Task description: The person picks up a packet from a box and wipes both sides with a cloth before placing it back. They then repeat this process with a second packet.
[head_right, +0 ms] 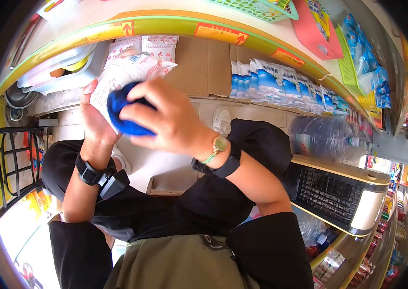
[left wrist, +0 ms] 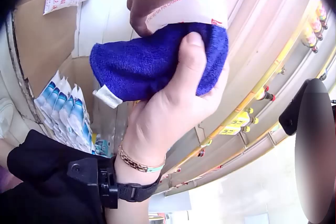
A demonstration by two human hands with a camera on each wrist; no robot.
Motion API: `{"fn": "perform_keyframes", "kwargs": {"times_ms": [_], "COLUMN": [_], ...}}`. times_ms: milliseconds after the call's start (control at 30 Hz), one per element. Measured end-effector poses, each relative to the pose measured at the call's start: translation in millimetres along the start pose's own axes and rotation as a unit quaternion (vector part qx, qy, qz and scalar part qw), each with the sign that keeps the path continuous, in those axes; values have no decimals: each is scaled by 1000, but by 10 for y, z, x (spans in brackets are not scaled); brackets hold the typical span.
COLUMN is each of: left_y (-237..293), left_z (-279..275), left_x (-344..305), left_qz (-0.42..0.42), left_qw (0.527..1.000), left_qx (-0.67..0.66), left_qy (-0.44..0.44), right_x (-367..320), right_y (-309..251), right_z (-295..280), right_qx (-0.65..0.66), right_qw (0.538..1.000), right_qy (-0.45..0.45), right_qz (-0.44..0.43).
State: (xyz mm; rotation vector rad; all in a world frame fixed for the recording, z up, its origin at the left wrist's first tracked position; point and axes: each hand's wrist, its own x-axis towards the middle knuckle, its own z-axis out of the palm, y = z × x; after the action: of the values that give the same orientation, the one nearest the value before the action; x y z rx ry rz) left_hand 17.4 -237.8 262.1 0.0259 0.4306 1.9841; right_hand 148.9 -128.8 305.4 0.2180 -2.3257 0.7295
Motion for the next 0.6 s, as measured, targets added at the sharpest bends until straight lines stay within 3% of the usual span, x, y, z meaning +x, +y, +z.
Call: {"fn": "perform_keyframes", "kwargs": {"times_ms": [33,133,167,233,600], "left_y": [17,0,15,-26,-42], "left_z": [-29,-5,-27,-34,144], "left_x": [6,7,20,11,21], "left_qz": [-16,-19,-46,-39,0], "left_qw": [998,1000,987,998,1000], "left_qx": [-48,-8,-99,-30,11], "left_qy": [-35,-3,-116,-30,22], "right_x": [-7,-33,-3,61,143], "right_y": [-52,-83,-77,-26,285], "right_z": [46,157,120,58,-259], "right_qx": [31,-23,-30,-55,-148], "right_qw": [999,998,998,998,975], "right_qy": [-15,-6,-5,27,127], "right_qz": [-5,-55,-49,-24,107]}}
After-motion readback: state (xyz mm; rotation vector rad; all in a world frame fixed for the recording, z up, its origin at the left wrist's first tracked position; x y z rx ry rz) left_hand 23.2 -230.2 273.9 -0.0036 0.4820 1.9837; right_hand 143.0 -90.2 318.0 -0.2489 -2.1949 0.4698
